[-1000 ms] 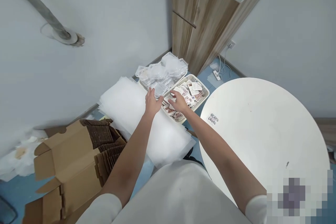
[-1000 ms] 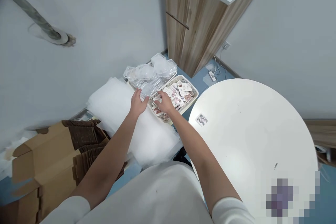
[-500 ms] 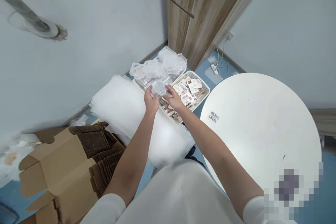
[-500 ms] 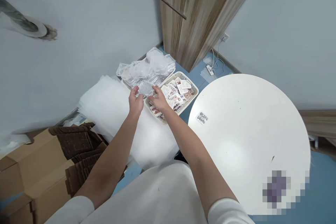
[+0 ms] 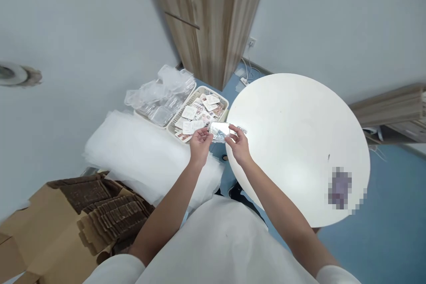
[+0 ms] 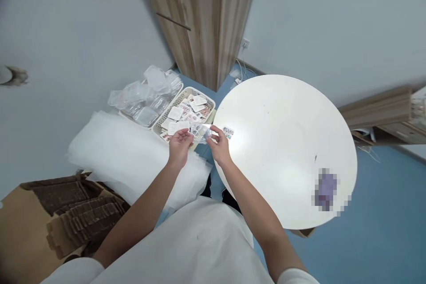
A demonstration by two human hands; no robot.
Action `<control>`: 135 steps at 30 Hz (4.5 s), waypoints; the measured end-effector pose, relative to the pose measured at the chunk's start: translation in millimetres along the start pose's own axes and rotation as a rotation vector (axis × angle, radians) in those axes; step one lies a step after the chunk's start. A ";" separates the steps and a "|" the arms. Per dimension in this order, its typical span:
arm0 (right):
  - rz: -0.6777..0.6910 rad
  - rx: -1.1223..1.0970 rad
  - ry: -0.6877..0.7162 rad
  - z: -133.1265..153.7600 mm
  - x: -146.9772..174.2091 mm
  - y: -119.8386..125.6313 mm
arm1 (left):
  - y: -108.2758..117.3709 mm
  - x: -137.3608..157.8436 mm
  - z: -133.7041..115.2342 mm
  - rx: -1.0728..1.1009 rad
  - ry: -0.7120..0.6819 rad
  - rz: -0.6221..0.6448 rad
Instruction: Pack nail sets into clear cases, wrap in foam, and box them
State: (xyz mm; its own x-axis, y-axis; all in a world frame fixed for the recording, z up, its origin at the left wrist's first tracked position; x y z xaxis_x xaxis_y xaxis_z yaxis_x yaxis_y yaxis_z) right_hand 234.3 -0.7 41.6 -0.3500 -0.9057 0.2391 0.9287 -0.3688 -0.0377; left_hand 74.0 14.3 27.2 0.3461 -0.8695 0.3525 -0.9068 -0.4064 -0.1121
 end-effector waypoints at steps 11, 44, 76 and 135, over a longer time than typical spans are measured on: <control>-0.239 -0.038 -0.199 -22.5 100.6 232.3 | -108.7 163.2 74.9 -0.529 0.009 0.565; -0.423 -0.062 -0.124 -26.9 135.9 296.6 | -156.9 233.7 85.7 -0.616 -0.121 1.109; -0.074 0.080 0.160 14.3 118.8 295.2 | -182.1 237.4 83.5 -0.402 0.108 1.126; -0.311 0.269 -0.366 -106.6 147.6 307.6 | -146.8 215.5 183.2 -0.887 -0.082 0.757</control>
State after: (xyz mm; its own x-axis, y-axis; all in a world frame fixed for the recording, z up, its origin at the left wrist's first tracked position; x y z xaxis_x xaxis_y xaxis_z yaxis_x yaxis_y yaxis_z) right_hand 455.3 -270.1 -38.1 -0.5920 -0.6129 0.5234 0.8037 -0.4978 0.3261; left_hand 325.8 -164.9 -50.6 -0.3698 -0.8341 0.4093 -0.7269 0.5341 0.4317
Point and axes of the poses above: each hand's wrist, its own x-axis away from the middle knuckle, its own y-axis out of the back of the hand, z = x × y, the point moved 8 cm from there along -x, towards the middle knuckle, and after that the axes turned 10 degrees about -z, right-handed, at the moved point
